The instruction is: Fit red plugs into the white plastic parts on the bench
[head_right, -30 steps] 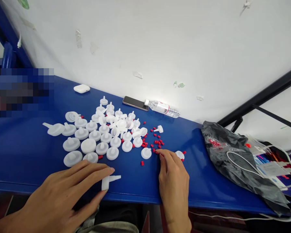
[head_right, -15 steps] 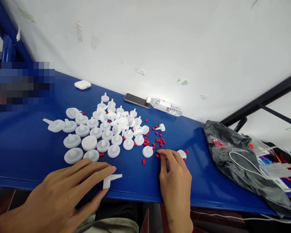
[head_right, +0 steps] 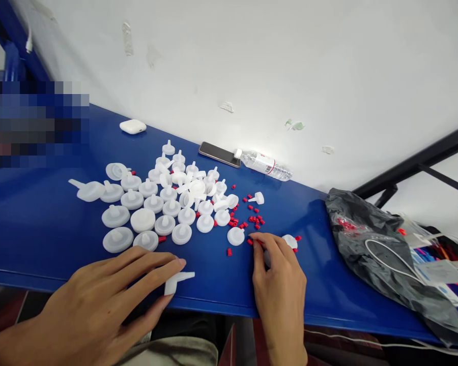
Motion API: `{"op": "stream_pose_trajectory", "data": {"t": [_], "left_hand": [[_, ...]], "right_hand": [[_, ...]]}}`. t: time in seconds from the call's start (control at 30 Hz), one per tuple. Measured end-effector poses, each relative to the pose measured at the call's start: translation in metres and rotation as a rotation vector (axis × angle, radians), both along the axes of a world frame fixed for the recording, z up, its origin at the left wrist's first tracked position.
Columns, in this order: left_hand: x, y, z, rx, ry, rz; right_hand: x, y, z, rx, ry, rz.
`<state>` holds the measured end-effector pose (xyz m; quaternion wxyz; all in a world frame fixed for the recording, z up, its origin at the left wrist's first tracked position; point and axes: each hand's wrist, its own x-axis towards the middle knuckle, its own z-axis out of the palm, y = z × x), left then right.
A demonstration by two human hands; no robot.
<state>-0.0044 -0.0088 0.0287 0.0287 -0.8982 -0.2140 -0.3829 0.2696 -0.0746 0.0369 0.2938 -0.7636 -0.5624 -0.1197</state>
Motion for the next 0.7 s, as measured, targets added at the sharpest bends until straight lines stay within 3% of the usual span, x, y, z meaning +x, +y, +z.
{"op": "stream_pose_trajectory", "data": {"t": [0.7], "left_hand": [[0.0003,-0.0015,-0.0012,0.028,0.001,0.007]], "right_hand": [[0.0041,0.0002,-0.001,-0.012,-0.059,-0.003]]}}
